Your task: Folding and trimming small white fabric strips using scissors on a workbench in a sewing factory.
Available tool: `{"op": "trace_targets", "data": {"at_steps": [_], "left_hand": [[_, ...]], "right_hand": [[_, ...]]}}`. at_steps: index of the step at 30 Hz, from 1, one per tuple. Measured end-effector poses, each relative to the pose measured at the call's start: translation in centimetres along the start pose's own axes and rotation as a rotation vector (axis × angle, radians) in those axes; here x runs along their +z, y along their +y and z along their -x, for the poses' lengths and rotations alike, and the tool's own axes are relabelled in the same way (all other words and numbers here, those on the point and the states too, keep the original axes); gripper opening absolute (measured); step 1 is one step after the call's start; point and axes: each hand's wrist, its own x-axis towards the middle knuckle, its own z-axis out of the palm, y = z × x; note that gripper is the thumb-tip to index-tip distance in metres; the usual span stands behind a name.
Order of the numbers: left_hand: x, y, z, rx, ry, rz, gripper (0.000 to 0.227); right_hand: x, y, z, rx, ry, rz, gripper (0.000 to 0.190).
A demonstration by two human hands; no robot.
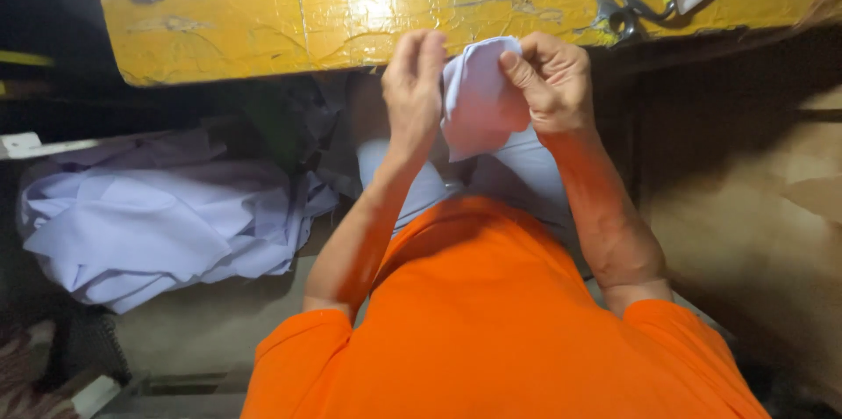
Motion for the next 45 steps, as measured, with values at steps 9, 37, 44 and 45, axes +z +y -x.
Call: {"op": "trace_targets", "data": {"at_steps": [9, 37, 44, 45], "left_hand": [[0.3, 3.3, 1.9, 0.346, -0.046, -0.073, 0.013], [-11.1, 1.0, 2.3, -0.082, -0.678, 0.031, 0.039], [-16.6, -1.5, 2.5, -0.442, -0.892, -0.655, 0.025], [-16.8, -2.3, 2.9, -0.309, -0.911, -1.215, 0.026]], "right_hand": [[1.6, -1.3, 0.6, -0.222, 0.269, 0.242, 0.034], [-6.6, -6.6, -2.4, -0.556, 0.487, 0.504, 0.039], [-0.5, -4.5, 1.3, -0.245, 0.29, 0.412, 0.031], [0.7, -3.9, 2.2, -0.214, 0.198, 0.409, 0.033]]}}
